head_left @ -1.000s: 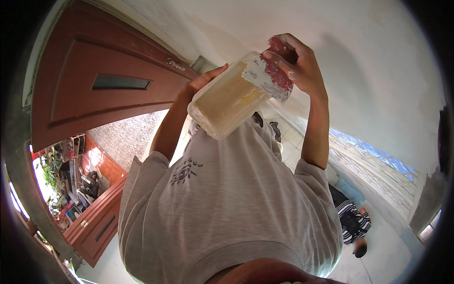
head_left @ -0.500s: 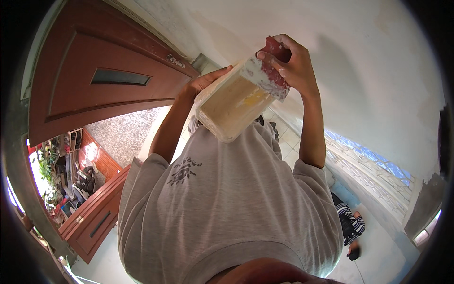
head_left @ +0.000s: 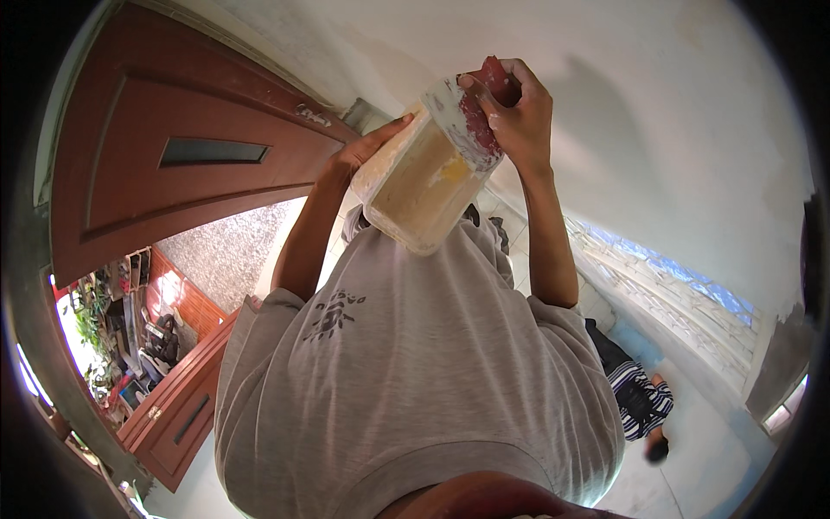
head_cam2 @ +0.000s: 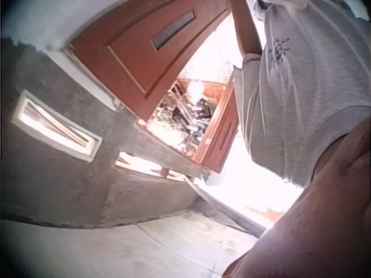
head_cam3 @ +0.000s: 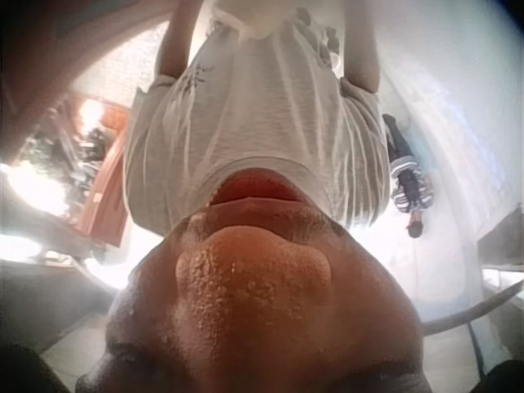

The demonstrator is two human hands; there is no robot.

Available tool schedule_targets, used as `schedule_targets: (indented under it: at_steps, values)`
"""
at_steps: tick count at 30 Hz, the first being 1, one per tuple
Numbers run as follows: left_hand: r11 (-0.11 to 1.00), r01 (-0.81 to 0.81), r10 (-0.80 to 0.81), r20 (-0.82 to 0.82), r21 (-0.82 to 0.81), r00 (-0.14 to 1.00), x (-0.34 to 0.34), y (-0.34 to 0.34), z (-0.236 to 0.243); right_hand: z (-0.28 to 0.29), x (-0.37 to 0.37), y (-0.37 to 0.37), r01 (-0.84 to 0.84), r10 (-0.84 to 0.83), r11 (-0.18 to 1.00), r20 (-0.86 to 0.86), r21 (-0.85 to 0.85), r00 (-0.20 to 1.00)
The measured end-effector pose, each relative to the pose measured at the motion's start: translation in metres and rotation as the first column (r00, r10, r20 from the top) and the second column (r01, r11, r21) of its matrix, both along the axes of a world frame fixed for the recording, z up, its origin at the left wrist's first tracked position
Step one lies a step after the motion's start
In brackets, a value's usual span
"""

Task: The person applies plaster to a concrete wall using a hand-held plastic spreader while holding a container of plaster.

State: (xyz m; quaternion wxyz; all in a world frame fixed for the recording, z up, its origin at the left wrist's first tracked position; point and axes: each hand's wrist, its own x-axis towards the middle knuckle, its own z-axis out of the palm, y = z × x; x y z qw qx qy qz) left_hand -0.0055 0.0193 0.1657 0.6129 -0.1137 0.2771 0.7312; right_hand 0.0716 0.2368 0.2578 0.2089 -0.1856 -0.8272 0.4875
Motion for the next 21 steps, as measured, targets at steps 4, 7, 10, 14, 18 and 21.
schedule_targets:
  at_steps: [4, 7, 10, 14, 18, 21]
  values:
    - [1.000, -0.023, 0.024, 0.016, -0.019, 1.000, 0.001, 0.002, -0.001, -0.003, -0.001, -0.007, 0.062, -0.062, 0.998, -0.021, 0.006, 0.998]
    - [0.998, -0.035, 0.040, 0.115, -0.050, 0.993, 0.007, 0.002, 0.002, -0.004, -0.001, -0.009, 0.115, -0.113, 0.993, -0.063, 0.033, 0.992]
    - [0.991, -0.129, 0.135, -0.197, 0.044, 0.971, 0.017, -0.002, 0.015, -0.001, 0.002, -0.012, 0.063, -0.068, 0.996, -0.105, -0.055, 0.992]
    - [0.988, -0.072, 0.064, -0.063, -0.139, 0.996, 0.009, -0.006, 0.003, -0.003, 0.000, -0.017, 0.130, -0.129, 0.991, -0.108, 0.007, 0.986]
    - [0.997, -0.018, 0.012, -0.073, -0.078, 0.997, 0.011, -0.007, -0.008, 0.002, 0.003, -0.022, 0.166, -0.167, 0.986, -0.072, -0.012, 0.983]
    - [0.990, -0.073, 0.068, -0.043, -0.117, 0.997, 0.020, -0.006, -0.004, -0.006, 0.006, -0.021, 0.167, -0.167, 0.986, -0.070, -0.002, 0.984]
